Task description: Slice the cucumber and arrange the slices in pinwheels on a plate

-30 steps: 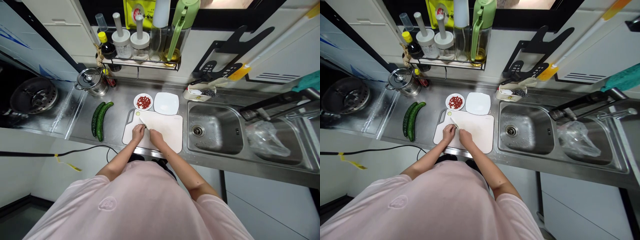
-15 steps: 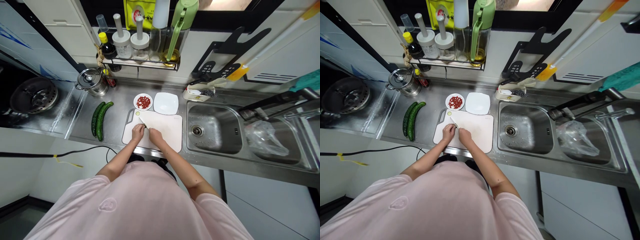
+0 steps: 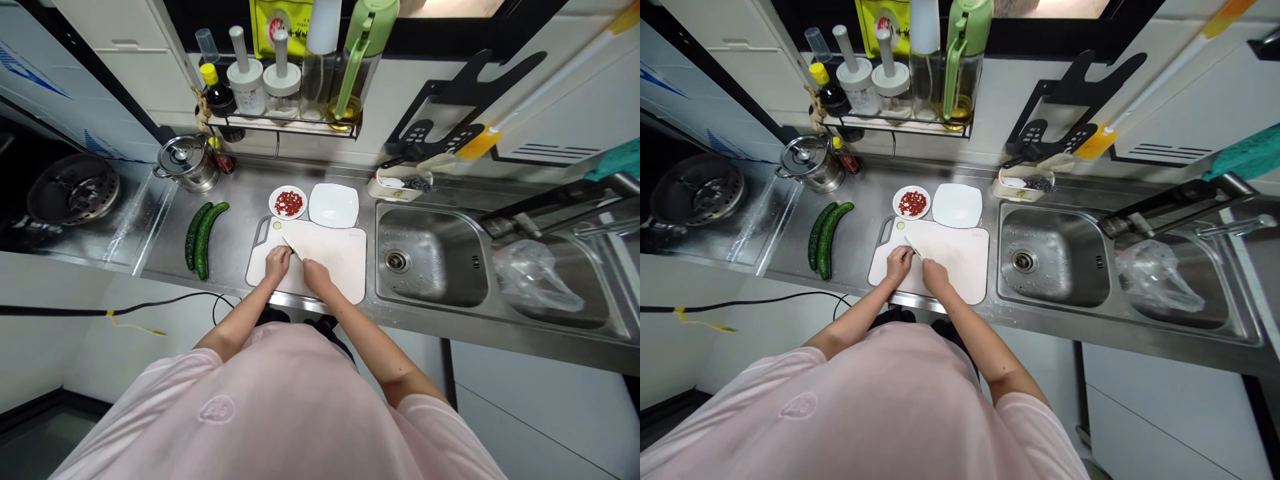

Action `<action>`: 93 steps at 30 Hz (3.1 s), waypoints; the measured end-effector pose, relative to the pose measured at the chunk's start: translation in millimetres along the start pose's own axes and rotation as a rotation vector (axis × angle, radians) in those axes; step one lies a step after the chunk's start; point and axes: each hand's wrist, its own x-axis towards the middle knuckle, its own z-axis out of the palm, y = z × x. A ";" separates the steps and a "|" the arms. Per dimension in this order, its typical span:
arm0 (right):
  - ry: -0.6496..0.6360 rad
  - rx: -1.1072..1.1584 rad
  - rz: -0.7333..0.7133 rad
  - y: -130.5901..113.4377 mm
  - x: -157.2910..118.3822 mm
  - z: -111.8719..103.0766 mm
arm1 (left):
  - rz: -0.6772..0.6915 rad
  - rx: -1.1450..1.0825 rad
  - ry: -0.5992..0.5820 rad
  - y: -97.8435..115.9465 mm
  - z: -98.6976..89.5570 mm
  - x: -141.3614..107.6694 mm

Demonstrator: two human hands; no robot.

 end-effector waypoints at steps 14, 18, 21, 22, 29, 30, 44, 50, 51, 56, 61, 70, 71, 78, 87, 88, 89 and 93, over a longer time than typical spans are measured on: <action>-0.012 0.006 0.003 -4.6 10.6 -7.3 | -0.006 -0.023 0.008 1.1 0.1 -0.1; -0.015 0.003 0.000 -7.9 15.7 -9.9 | -0.009 -0.020 0.010 0.8 0.1 0.2; -0.010 0.001 0.002 -7.9 14.8 -9.5 | -0.008 -0.022 0.010 0.7 -0.1 0.5; -0.011 0.000 0.007 -7.3 13.6 -8.9 | -0.007 -0.024 0.009 0.7 -0.2 0.6; -0.025 -0.009 0.014 2.4 -5.6 -2.1 | -0.013 -0.027 0.009 1.8 -0.7 0.7; -0.032 -0.011 0.016 3.8 -8.3 -1.4 | -0.013 -0.027 0.008 2.1 -0.8 0.7; -0.009 -0.020 0.008 -7.0 7.0 -7.6 | -0.001 -0.024 0.020 2.8 -1.2 0.2; 0.005 -0.024 -0.010 -11.4 16.0 -10.1 | -0.003 -0.021 0.024 1.4 -1.0 0.4; 0.008 -0.026 -0.010 -11.1 15.6 -9.8 | -0.003 -0.022 0.024 1.3 -1.1 0.4; 0.011 -0.041 -0.005 -5.2 5.7 -6.1 | -0.006 -0.018 0.025 2.0 -1.0 0.0; 0.017 -0.048 -0.009 2.7 -6.9 -1.4 | -0.005 -0.009 0.030 2.9 0.3 -0.3; 0.000 -0.044 -0.005 0.6 0.1 -3.6 | 0.008 -0.006 0.035 2.6 0.7 -0.5; 0.002 -0.043 -0.005 -0.9 3.0 -4.0 | 0.008 -0.005 0.036 2.6 0.6 -0.5; 0.030 -0.031 -0.014 -11.3 20.6 -8.0 | 0.008 -0.006 0.034 2.0 0.3 -0.3; 0.033 -0.046 -0.031 -11.6 21.1 -9.9 | -0.002 -0.005 0.034 2.4 0.2 -0.7; 0.034 -0.043 -0.034 -11.4 20.5 -10.0 | -0.004 -0.003 0.035 2.5 0.1 -0.7; 0.034 -0.042 -0.033 -11.1 19.7 -10.1 | -0.003 -0.001 0.036 2.7 0.0 -0.7; 0.023 -0.042 -0.020 -8.9 15.5 -8.1 | 0.006 0.000 0.042 3.4 0.0 -0.7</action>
